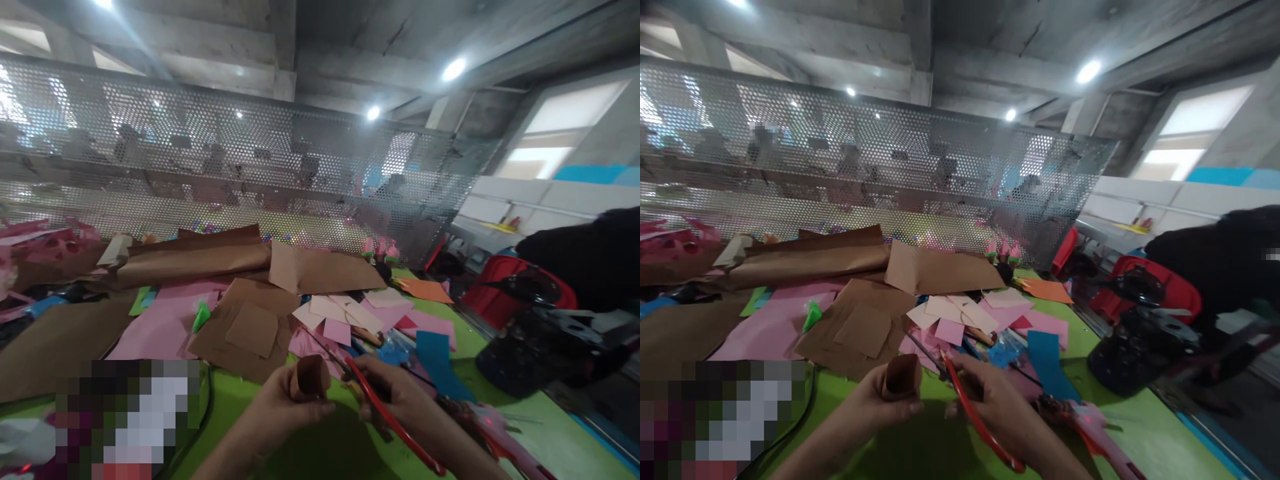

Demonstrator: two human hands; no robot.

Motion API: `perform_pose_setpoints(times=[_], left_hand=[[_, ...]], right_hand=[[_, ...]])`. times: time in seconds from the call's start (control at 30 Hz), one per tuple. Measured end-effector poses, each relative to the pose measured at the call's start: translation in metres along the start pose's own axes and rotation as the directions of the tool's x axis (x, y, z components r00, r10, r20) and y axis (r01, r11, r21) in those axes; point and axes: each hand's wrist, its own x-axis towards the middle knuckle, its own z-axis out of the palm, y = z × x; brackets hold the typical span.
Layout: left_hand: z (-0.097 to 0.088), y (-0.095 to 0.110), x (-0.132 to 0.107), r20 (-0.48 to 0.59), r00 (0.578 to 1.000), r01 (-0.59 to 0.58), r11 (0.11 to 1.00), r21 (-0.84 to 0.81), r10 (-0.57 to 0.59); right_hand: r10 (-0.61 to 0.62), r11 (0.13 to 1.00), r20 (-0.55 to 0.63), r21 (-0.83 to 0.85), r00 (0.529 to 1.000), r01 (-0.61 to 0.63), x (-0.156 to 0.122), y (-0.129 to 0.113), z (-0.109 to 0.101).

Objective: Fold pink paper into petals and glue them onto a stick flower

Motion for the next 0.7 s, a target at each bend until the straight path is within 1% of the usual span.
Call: perform_pose_setpoints(times=[0.07, 0.1, 0.13, 0.17, 0.2, 0.23, 0.27, 0.33, 0.43, 0.5, 0.53, 0.6, 0.63, 0.7], left_hand=[[-0.001, 0.004, 0.000, -0.046, 0.999, -0.003, 0.999, 0.033, 0.005], [-0.002, 0.007, -0.001, -0.073, 0.997, -0.015, 0.997, 0.081, 0.021], [-0.003, 0.010, -0.001, -0.099, 0.994, -0.028, 0.985, 0.169, 0.045], [-0.004, 0.013, -0.002, -0.125, 0.989, -0.039, 0.956, 0.292, 0.078], [-0.006, 0.015, -0.003, -0.144, 0.983, -0.041, 0.900, 0.434, 0.114], [-0.007, 0.017, -0.005, -0.158, 0.976, -0.032, 0.821, 0.570, 0.147], [-0.008, 0.019, -0.006, -0.162, 0.972, -0.015, 0.735, 0.678, 0.170], [-0.010, 0.020, -0.008, -0.156, 0.972, 0.019, 0.600, 0.800, 0.176], [-0.009, 0.019, -0.009, -0.139, 0.983, 0.071, 0.455, 0.888, 0.118], [-0.007, 0.020, -0.009, -0.137, 0.988, 0.103, 0.364, 0.926, 0.069], [-0.005, 0.020, -0.008, -0.134, 0.990, 0.111, 0.332, 0.937, 0.046], [-0.002, 0.021, -0.008, -0.120, 0.993, 0.115, 0.295, 0.949, 0.000], [0.000, 0.020, -0.008, -0.112, 0.993, 0.113, 0.285, 0.952, -0.021], [0.003, 0.019, -0.008, -0.091, 0.994, 0.103, 0.280, 0.955, -0.054]], right_hand=[[-0.064, 0.985, -0.097, -0.168, 0.993, 0.047, 0.004, 0.001, -0.012], [-0.099, 0.955, -0.155, -0.292, 0.983, 0.050, 0.007, 0.002, -0.021], [-0.104, 0.905, -0.220, -0.426, 0.970, 0.000, 0.010, 0.004, -0.032], [-0.085, 0.824, -0.264, -0.561, 0.961, -0.081, 0.015, 0.006, -0.043], [-0.072, 0.717, -0.293, -0.679, 0.953, -0.155, 0.021, 0.009, -0.054], [-0.072, 0.677, -0.310, -0.713, 0.948, -0.182, 0.027, 0.012, -0.066], [-0.081, 0.654, -0.315, -0.733, 0.946, -0.188, 0.034, 0.015, -0.076], [-0.105, 0.606, -0.309, -0.774, 0.945, -0.186, 0.048, 0.022, -0.094], [-0.108, 0.538, -0.316, -0.816, 0.943, -0.212, 0.063, 0.028, -0.110], [-0.105, 0.501, -0.330, -0.832, 0.938, -0.236, 0.069, 0.025, -0.112], [-0.108, 0.489, -0.334, -0.838, 0.936, -0.243, 0.071, 0.021, -0.110], [-0.125, 0.483, -0.315, -0.848, 0.941, -0.220, 0.076, 0.006, -0.098], [-0.140, 0.491, -0.277, -0.853, 0.951, -0.177, 0.079, -0.003, -0.088], [-0.179, 0.526, -0.145, -0.850, 0.973, -0.030, 0.091, -0.024, -0.061]])
